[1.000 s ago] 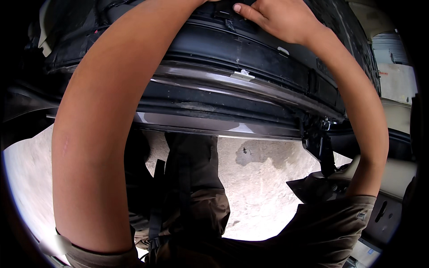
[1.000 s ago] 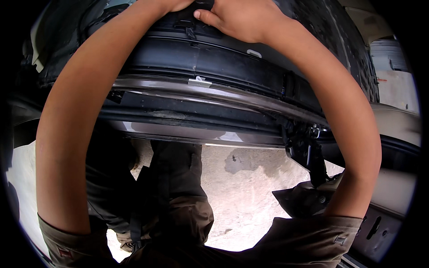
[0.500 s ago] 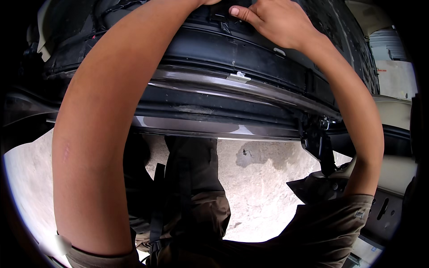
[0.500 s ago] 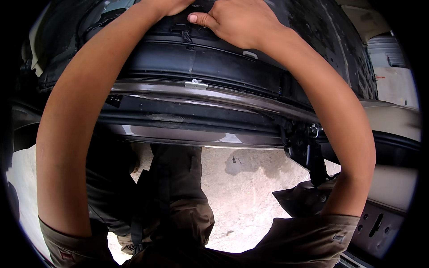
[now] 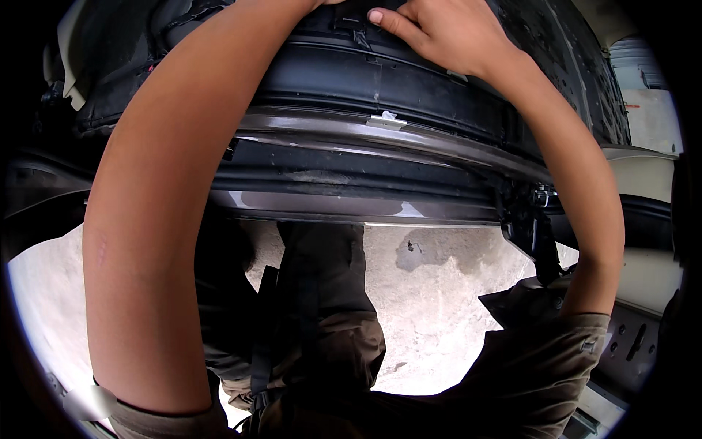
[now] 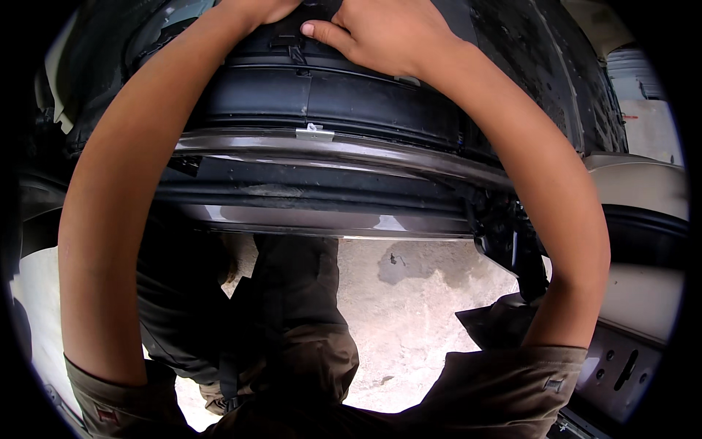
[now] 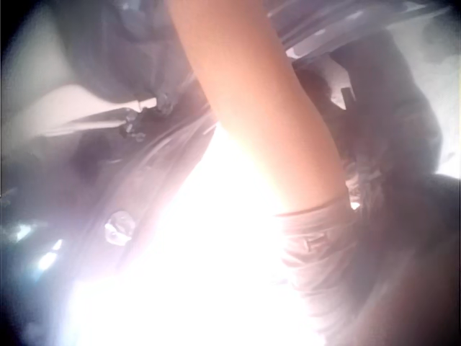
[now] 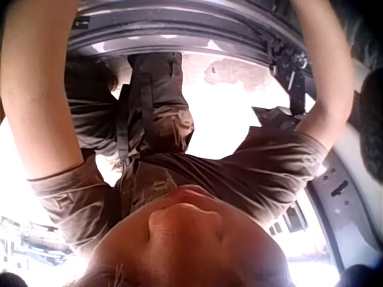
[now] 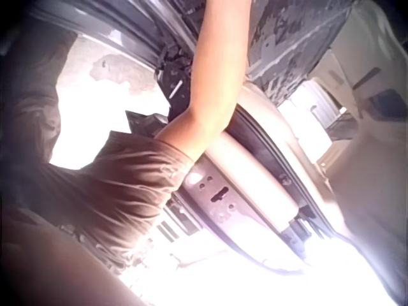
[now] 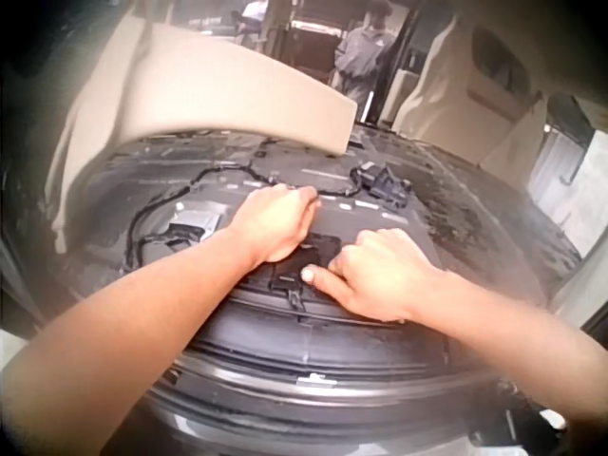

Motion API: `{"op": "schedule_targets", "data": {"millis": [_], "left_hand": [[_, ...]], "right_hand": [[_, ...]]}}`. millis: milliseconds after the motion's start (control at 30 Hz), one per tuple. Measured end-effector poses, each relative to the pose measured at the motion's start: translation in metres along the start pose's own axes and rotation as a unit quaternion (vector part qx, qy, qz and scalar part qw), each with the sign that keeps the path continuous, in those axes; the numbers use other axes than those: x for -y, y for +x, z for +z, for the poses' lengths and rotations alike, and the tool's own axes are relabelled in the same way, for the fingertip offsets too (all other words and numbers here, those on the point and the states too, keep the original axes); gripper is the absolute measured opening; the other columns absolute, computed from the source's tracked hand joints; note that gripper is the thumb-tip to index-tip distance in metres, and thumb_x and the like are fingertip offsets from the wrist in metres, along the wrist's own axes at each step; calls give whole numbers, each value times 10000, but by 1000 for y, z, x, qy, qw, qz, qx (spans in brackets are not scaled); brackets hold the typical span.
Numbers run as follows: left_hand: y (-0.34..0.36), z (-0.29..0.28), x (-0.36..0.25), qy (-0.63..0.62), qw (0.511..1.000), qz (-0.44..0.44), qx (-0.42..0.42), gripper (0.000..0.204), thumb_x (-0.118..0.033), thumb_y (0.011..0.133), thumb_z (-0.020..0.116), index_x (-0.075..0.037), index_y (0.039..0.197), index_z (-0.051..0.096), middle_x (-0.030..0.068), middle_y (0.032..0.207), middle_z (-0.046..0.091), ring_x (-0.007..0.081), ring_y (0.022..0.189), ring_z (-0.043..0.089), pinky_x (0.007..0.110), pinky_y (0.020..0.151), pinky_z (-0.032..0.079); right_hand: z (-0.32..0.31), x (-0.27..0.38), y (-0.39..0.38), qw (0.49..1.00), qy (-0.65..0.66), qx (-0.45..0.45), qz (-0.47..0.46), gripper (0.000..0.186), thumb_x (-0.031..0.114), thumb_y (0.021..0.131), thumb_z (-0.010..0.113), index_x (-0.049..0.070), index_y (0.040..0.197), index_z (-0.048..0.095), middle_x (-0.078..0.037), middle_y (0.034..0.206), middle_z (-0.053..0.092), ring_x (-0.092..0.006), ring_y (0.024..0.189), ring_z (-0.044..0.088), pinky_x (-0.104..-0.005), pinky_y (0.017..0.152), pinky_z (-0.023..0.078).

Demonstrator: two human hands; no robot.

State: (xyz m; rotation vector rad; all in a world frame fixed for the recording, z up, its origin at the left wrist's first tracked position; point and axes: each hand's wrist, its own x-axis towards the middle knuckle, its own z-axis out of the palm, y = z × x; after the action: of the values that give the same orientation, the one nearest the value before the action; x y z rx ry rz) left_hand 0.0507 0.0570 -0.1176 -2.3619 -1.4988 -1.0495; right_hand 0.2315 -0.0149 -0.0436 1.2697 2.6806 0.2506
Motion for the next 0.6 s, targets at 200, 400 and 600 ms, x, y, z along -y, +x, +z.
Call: {"op": "schedule_targets", "data": {"millis": [200,400,600], "left_hand": [[4,-5,-7,13,999,-17,38,320,-304,1024,510,-51,1033,706,266,906,720,462,883,703,556,809,560],[4,-1,-3,4,1000,-1,22,326,-309,1026,506,-50,1046,703,263,916,722,462,893,703,553,818,559],[4,-1,-1,11,1000,0,22,323,-311,1026,508,-57,1054,707,257,916,725,459,890,704,552,818,560]], "right_hand": [[13,-16,-6,962,33,-185,-198,303,273,935,581,17,790,650,-197,775,682,-410,809,688,-489,818,550],[-6,-10,9,989,-61,10,-135,343,298,959,543,7,844,684,-236,814,703,-422,813,700,-516,810,555],[-12,-8,8,997,-18,19,-73,384,336,974,526,11,875,705,-255,837,714,-435,813,708,-536,786,558]]}}
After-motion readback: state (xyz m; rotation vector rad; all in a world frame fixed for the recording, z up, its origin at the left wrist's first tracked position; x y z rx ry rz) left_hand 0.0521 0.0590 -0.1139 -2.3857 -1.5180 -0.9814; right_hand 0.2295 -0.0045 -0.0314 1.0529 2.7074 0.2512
